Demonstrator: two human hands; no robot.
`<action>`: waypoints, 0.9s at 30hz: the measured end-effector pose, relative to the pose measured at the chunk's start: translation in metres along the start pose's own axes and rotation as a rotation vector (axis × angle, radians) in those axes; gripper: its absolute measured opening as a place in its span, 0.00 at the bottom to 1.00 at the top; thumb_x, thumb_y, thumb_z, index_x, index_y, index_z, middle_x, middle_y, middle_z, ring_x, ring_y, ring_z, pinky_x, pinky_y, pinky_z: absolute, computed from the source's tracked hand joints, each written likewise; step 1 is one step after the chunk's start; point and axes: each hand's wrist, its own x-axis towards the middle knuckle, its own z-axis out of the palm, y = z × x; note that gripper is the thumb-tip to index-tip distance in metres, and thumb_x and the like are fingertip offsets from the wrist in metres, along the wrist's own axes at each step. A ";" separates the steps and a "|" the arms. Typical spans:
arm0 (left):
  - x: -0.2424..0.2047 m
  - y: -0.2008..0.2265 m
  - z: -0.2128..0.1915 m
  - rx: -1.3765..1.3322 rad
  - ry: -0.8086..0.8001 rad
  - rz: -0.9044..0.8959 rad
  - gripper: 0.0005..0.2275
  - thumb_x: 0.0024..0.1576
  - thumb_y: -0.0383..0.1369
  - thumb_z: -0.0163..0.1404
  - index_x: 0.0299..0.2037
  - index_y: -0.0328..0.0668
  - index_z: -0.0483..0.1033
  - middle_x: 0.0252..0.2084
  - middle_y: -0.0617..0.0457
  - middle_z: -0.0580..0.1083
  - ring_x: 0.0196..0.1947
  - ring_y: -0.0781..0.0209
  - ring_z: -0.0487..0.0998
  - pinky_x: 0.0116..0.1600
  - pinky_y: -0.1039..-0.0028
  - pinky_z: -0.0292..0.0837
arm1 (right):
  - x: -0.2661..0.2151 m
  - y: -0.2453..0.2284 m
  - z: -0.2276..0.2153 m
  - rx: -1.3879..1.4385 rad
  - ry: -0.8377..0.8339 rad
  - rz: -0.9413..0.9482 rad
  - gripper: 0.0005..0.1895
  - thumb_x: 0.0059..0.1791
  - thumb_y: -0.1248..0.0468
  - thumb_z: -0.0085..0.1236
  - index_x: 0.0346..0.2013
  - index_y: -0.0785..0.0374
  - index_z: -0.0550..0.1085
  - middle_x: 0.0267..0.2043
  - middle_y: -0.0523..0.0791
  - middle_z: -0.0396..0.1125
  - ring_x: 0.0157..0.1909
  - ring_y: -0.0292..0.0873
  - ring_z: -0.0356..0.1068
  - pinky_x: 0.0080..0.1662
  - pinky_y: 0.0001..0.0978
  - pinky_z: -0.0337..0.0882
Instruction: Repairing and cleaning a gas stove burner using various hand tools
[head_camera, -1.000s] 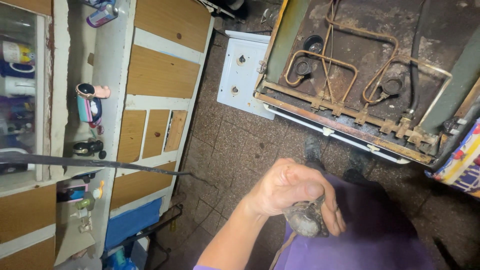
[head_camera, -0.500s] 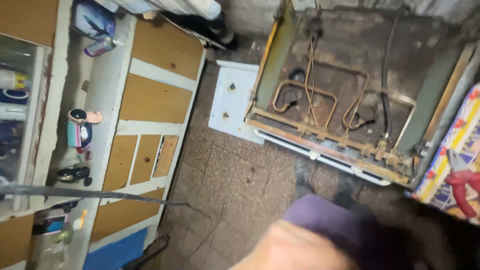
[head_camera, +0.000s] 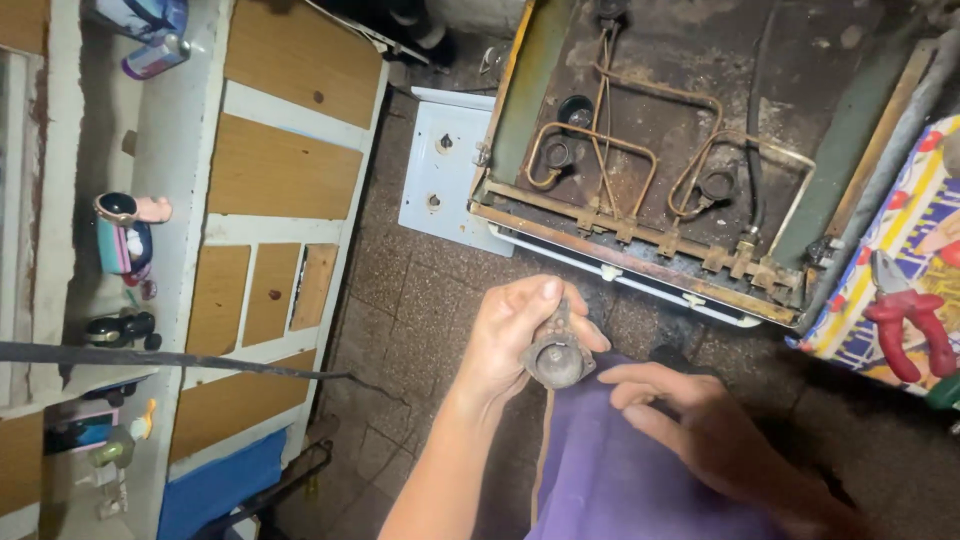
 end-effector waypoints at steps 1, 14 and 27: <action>0.000 0.001 0.001 0.020 -0.034 0.006 0.16 0.62 0.44 0.50 0.35 0.36 0.77 0.28 0.35 0.80 0.26 0.55 0.82 0.35 0.71 0.79 | 0.003 -0.011 0.004 0.081 -0.040 -0.065 0.12 0.46 0.58 0.56 0.38 0.53 0.84 0.31 0.36 0.80 0.34 0.32 0.78 0.44 0.23 0.72; 0.016 -0.029 0.012 -0.205 0.198 -0.362 0.38 0.56 0.60 0.30 0.56 0.28 0.73 0.44 0.28 0.79 0.46 0.36 0.81 0.51 0.52 0.77 | 0.026 -0.022 0.032 0.763 0.075 -0.119 0.23 0.56 0.59 0.48 0.19 0.68 0.75 0.21 0.48 0.70 0.25 0.38 0.67 0.35 0.27 0.64; 0.019 -0.119 -0.028 -0.071 -0.029 0.032 0.27 0.59 0.42 0.49 0.65 0.31 0.64 0.56 0.19 0.73 0.32 0.37 0.83 0.37 0.60 0.80 | -0.005 0.066 -0.086 -0.023 0.442 -0.189 0.09 0.52 0.60 0.56 0.38 0.60 0.82 0.39 0.42 0.79 0.40 0.36 0.78 0.46 0.30 0.75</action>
